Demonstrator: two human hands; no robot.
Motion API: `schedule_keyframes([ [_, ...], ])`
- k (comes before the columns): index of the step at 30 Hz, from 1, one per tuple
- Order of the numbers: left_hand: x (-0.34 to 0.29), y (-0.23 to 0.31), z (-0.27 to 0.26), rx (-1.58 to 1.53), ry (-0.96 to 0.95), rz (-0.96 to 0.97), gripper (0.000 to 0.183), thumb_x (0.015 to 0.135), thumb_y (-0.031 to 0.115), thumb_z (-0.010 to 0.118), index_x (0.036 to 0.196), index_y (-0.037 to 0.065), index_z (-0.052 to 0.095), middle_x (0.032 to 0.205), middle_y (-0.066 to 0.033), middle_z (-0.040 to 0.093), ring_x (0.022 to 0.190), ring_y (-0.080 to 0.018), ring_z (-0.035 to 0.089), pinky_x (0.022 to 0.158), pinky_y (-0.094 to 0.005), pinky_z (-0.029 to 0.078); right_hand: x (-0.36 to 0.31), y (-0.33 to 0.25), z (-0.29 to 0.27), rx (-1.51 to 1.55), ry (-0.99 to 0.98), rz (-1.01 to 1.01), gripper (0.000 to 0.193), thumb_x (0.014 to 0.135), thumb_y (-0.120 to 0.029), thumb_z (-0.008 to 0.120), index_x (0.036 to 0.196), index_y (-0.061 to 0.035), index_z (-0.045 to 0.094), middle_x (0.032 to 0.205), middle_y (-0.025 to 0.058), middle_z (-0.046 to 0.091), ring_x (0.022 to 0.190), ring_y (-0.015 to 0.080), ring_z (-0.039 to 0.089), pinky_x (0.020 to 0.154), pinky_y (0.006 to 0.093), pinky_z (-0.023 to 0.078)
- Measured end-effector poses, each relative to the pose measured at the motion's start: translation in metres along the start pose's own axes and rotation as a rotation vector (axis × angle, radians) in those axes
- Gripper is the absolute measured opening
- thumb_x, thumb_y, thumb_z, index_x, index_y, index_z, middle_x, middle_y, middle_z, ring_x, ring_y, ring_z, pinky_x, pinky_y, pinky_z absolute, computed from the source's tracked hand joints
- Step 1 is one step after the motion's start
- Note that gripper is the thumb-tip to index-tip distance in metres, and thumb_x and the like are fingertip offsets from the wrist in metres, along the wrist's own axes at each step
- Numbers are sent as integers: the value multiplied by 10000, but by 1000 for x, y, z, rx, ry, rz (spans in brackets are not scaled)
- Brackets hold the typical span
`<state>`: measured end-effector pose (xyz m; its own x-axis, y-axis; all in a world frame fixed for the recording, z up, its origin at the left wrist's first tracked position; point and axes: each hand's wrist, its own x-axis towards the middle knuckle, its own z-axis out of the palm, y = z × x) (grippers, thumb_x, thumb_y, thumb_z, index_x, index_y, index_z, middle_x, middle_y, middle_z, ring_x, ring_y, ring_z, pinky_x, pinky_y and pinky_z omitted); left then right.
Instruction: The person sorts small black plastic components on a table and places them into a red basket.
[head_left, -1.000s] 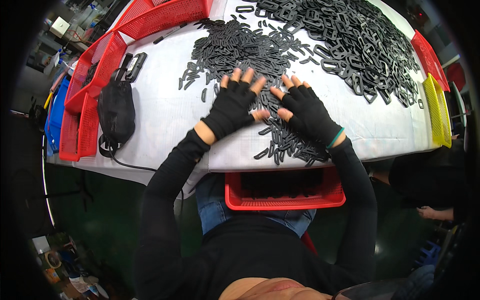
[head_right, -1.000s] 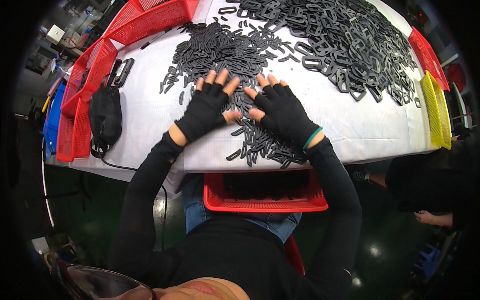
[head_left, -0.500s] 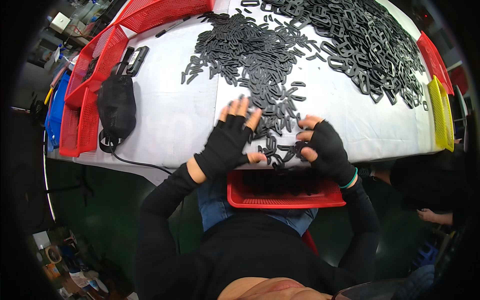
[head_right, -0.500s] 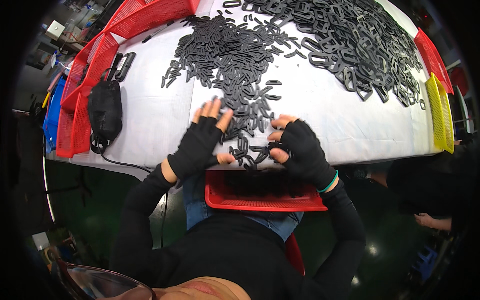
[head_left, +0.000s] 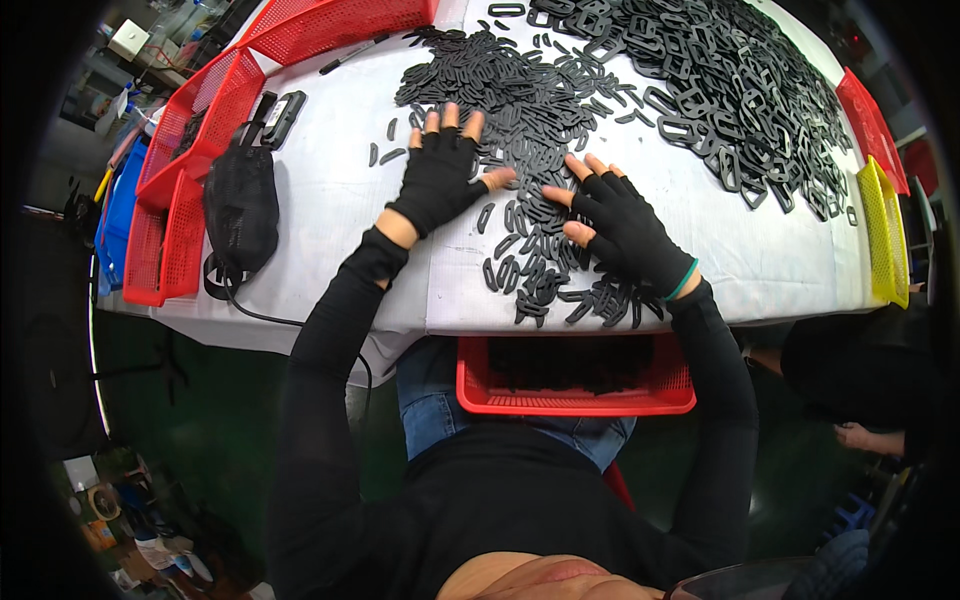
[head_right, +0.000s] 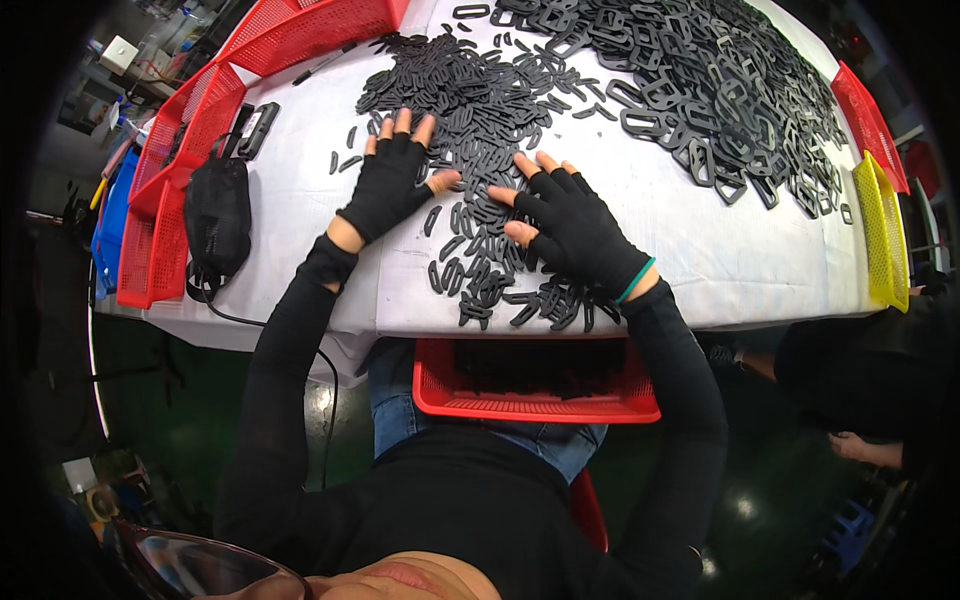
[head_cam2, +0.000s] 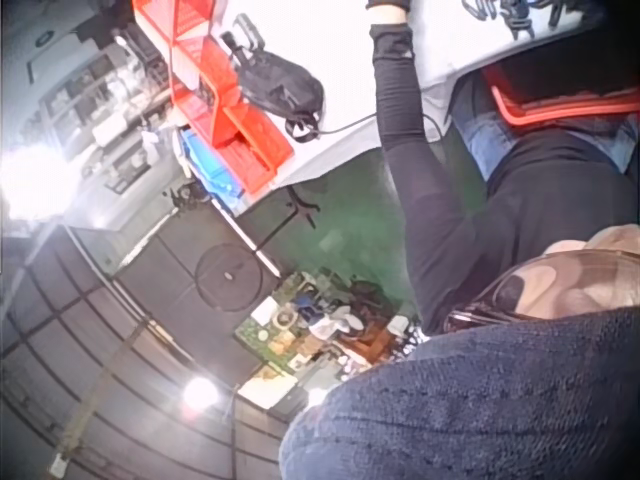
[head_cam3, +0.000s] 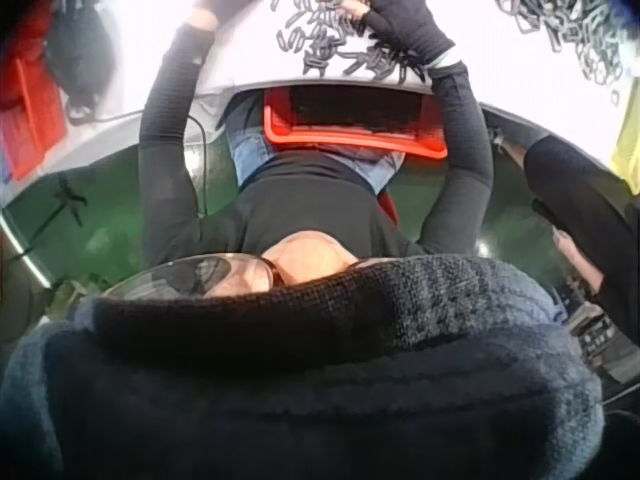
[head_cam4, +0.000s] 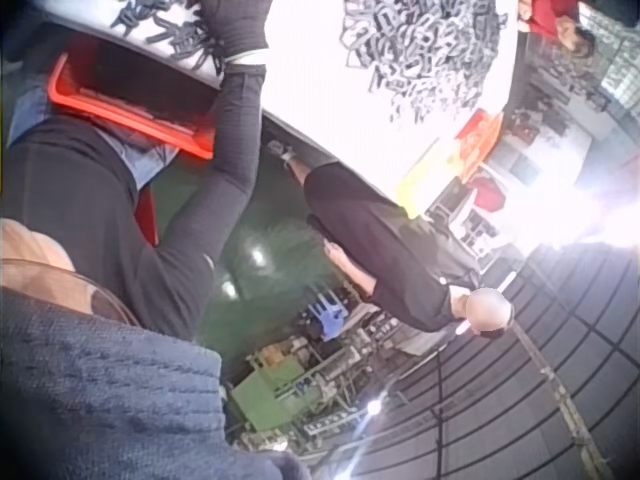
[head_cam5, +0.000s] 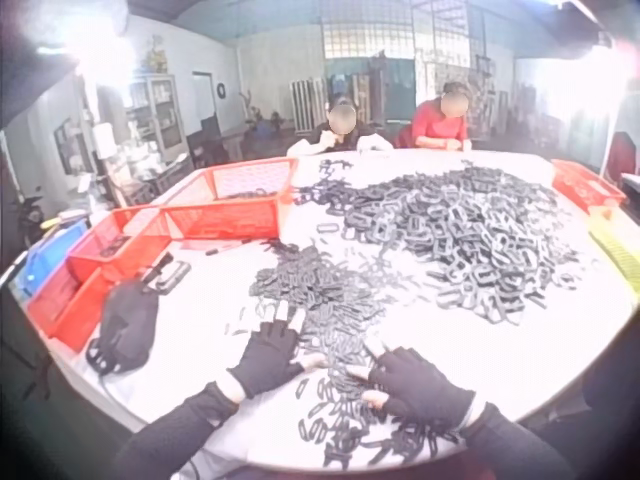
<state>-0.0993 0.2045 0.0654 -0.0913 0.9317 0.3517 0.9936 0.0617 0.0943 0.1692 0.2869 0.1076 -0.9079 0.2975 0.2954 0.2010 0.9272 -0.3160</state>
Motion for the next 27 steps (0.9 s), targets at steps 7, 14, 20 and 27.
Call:
schedule_keyframes([
  [7, -43, 63, -54, -311, -298, 194, 867, 815, 616, 575, 1488, 158, 276, 1526, -248, 177, 1411, -440, 159, 1113, -576, 123, -41, -6, -20, 331, 34, 101, 261, 893, -251, 585, 1084, -94, 668, 1303, 190, 528, 1231, 351, 480, 1049, 427, 349],
  [14, -33, -25, -22, 114, -21, -393, 988, 831, 701, 481, 1395, -90, 301, 1358, -385, 362, 1279, -513, 336, 1052, -601, 230, -38, -10, -13, 122, 143, 184, 490, 883, -364, 593, 1297, -110, 530, 1339, 197, 485, 1241, 371, 454, 1041, 453, 342],
  [20, -63, 51, -34, -134, -82, 124, 970, 813, 655, 536, 1466, 5, 234, 1449, -309, 277, 1342, -475, 265, 1108, -537, 185, -34, -21, -14, -22, -3, 67, 627, 846, -492, 595, 1367, -165, 473, 1387, 203, 435, 1285, 430, 385, 1090, 531, 251],
  [27, -106, 118, -58, -341, -190, 231, 1054, 750, 719, 541, 1431, -39, 273, 1446, -312, 276, 1348, -466, 270, 1107, -544, 196, -61, -46, -13, 60, -59, 28, 604, 798, -507, 639, 1272, -143, 553, 1378, 189, 451, 1293, 390, 396, 1086, 535, 267],
])
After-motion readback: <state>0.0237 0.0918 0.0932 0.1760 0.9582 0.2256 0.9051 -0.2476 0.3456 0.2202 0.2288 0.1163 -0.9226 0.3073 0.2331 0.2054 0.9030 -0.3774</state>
